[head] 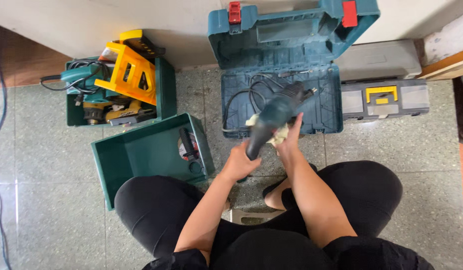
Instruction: The person sits on the floor and organizes tools from a green toolbox into a teal toolbox. They wipe each item with a cloth before placing it into the teal toolbox, including a yellow plastic piece, a black plastic piece, a circular saw blade, a drill, and a drill bit.
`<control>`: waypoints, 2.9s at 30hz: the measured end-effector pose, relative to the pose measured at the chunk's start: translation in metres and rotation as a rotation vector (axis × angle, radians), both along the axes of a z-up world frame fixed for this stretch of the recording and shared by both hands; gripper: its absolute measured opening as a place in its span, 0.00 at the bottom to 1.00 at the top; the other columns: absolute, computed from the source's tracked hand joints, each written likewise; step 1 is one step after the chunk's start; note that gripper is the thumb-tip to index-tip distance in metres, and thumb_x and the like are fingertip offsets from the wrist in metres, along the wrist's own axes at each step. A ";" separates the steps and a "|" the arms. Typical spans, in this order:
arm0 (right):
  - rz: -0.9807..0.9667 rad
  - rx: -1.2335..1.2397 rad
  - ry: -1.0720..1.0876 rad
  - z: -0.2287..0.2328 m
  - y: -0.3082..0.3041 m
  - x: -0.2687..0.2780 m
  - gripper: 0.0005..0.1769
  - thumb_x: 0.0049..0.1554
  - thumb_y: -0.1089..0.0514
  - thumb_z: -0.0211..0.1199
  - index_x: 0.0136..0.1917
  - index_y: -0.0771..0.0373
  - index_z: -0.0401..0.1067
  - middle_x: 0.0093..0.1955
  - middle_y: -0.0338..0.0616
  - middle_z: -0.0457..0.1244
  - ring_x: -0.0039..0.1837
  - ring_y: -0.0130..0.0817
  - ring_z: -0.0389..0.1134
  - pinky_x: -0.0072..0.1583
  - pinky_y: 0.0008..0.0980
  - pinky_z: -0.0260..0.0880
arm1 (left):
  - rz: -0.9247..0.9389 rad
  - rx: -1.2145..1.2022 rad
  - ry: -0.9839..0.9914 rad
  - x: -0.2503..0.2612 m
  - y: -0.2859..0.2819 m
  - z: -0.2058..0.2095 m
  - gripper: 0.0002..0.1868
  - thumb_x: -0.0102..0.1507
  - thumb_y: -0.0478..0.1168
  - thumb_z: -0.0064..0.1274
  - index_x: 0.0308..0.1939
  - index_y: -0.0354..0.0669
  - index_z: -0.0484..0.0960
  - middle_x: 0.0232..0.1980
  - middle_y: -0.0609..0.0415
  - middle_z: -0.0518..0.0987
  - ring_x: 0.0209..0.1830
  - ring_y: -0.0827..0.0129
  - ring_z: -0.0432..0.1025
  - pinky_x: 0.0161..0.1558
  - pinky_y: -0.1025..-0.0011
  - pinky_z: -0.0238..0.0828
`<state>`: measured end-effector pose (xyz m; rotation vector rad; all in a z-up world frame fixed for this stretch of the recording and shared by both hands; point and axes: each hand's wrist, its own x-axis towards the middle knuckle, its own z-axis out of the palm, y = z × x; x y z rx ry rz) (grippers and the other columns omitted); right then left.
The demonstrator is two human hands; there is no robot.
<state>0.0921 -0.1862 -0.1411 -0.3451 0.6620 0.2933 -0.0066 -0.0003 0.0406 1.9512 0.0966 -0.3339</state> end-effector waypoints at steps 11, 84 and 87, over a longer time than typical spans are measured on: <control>0.071 -0.056 -0.377 0.065 -0.019 -0.006 0.55 0.48 0.18 0.59 0.74 0.57 0.65 0.70 0.46 0.64 0.70 0.43 0.67 0.71 0.46 0.69 | -0.137 -0.007 -0.053 -0.014 0.033 -0.005 0.42 0.52 0.45 0.65 0.70 0.38 0.73 0.58 0.37 0.82 0.59 0.54 0.80 0.61 0.63 0.74; 0.449 -1.525 -0.625 0.131 0.011 -0.045 0.25 0.61 0.65 0.59 0.72 0.66 0.68 0.69 0.55 0.65 0.68 0.47 0.68 0.68 0.42 0.68 | 0.290 0.031 -0.253 -0.028 0.076 -0.119 0.66 0.38 0.42 0.79 0.74 0.34 0.55 0.67 0.37 0.68 0.70 0.48 0.65 0.70 0.59 0.61; 0.181 -1.541 -0.780 0.184 0.013 -0.035 0.25 0.65 0.62 0.59 0.74 0.65 0.66 0.68 0.50 0.66 0.67 0.43 0.69 0.69 0.40 0.68 | 0.296 0.056 -0.237 -0.029 0.072 -0.121 0.66 0.38 0.42 0.79 0.74 0.34 0.55 0.68 0.37 0.67 0.70 0.47 0.64 0.71 0.58 0.60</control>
